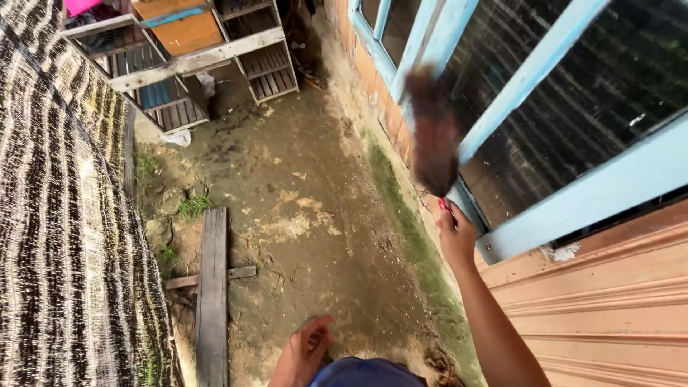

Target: Cleaning the exterior of a window using a feather duster

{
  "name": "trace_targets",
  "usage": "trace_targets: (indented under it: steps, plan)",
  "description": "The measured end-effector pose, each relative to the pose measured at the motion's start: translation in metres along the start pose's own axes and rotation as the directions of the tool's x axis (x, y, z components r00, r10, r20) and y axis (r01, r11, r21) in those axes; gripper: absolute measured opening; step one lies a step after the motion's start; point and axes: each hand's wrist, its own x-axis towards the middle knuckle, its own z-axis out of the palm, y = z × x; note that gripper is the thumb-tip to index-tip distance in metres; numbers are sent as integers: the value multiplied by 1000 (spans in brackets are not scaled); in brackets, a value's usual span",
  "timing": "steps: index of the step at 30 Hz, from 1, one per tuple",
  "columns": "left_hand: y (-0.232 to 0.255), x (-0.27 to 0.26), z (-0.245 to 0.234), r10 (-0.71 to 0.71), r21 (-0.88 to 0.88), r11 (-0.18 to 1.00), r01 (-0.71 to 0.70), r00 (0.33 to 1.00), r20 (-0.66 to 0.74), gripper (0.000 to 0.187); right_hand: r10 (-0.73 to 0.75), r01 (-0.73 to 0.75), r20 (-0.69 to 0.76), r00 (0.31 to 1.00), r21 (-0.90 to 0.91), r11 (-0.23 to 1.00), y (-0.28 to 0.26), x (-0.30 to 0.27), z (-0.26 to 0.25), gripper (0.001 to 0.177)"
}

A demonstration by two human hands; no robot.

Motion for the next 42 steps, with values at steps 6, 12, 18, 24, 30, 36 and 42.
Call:
trace_targets:
  steps: [6, 12, 18, 24, 30, 36, 42]
  plan:
    - [1, 4, -4, -56, -38, 998, 58, 998, 36, 35, 149, -129, 72, 986, -222, 966, 25, -42, -21, 42]
    - [-4, 3, -7, -16, 8, 1000, 16, 997, 73, 40, 215, -192, 83, 973, -224, 956, 57, -144, -48, 45]
    - [52, 11, -4, 55, 9, 998, -59, 968, 245, 34, 310, -314, -117, 943, -13, 949, 56, -213, -82, 35]
    - [74, 34, 9, 194, 28, 975, -221, 902, 386, 34, 246, -272, -204, 948, -109, 956, 68, -239, -93, 35]
    - [85, 43, 10, 291, 37, 938, -345, 840, 457, 36, 312, -356, -224, 923, -191, 915, 73, -269, -95, 36]
    - [55, 39, 11, 244, 54, 954, -296, 865, 438, 37, 296, -348, -238, 925, -223, 911, 57, -272, -87, 34]
    - [46, 34, -1, 327, -2, 938, -347, 882, 340, 35, 239, -301, -225, 945, -301, 905, 26, -215, -80, 34]
